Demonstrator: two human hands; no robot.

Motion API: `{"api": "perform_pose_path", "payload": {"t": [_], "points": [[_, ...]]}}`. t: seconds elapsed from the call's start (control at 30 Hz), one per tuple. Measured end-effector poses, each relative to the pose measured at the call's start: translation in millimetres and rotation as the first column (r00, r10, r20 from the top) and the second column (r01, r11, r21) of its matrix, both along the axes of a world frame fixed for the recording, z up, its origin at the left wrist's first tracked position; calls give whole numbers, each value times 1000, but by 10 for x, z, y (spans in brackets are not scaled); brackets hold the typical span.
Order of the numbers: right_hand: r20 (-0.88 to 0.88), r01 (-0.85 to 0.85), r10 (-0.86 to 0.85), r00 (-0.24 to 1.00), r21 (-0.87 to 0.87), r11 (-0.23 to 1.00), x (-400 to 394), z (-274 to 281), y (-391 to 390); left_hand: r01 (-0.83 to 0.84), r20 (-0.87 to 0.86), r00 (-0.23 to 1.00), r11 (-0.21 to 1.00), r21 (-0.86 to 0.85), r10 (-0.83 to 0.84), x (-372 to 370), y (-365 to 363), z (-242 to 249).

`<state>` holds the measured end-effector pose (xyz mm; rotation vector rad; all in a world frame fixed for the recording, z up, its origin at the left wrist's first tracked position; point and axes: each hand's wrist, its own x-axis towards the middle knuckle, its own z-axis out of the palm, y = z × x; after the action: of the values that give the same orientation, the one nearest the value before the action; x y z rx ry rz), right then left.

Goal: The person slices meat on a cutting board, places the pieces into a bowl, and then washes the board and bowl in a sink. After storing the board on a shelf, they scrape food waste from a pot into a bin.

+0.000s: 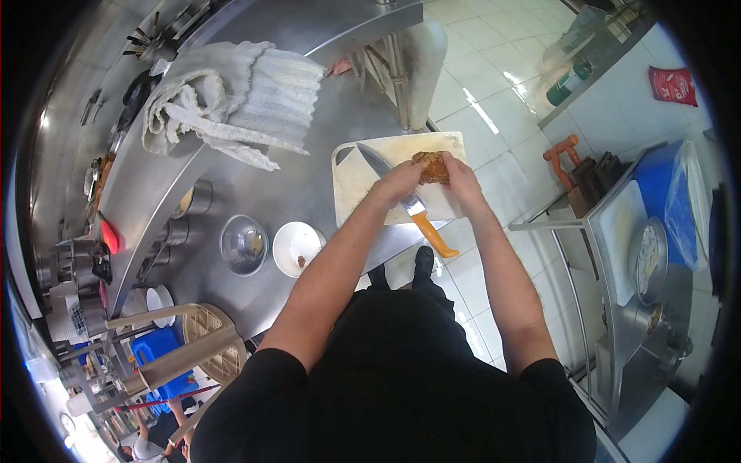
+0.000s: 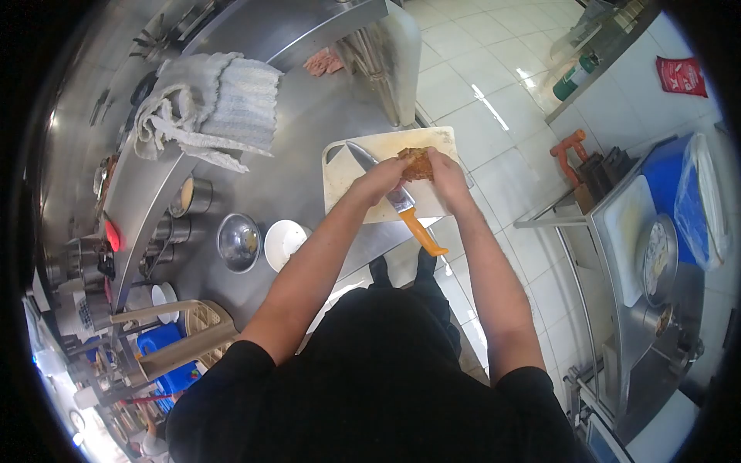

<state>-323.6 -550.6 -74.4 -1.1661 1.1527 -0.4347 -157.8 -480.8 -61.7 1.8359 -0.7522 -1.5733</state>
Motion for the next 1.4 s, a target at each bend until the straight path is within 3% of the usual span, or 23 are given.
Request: {"api": "perform_pose_path", "payload": {"t": [0.27,0.43,0.5,0.6,0.8,0.9,1.1,1.3,1.4], "points": [[3,-4,4,1000,10,1000,0,-51,-56,-64,1,998,991,-116,65,-96,78,39],[73,-53,56,996,-32,998,102,357,78,-126,2,992,965,-232,130,-3,281,109],[58,-103,106,993,-53,993,247,382,175,-188,23,981,970,-153,193,46,437,298],[-25,-142,141,990,-58,988,303,393,195,-321,-225,936,919,-229,271,124,445,-74],[-4,-129,129,992,22,991,271,218,151,-190,-46,982,961,-202,184,159,446,2],[-9,-107,107,994,-3,994,275,264,171,-195,-85,979,969,-154,184,160,457,115],[20,-101,102,995,-23,995,317,470,274,-200,2,979,957,-209,205,178,545,182],[150,-270,279,948,-79,960,703,858,772,-275,162,927,905,-325,339,393,1367,821],[191,-379,390,901,-93,921,1048,953,1218,-442,73,866,827,-346,494,562,2008,936]]}}
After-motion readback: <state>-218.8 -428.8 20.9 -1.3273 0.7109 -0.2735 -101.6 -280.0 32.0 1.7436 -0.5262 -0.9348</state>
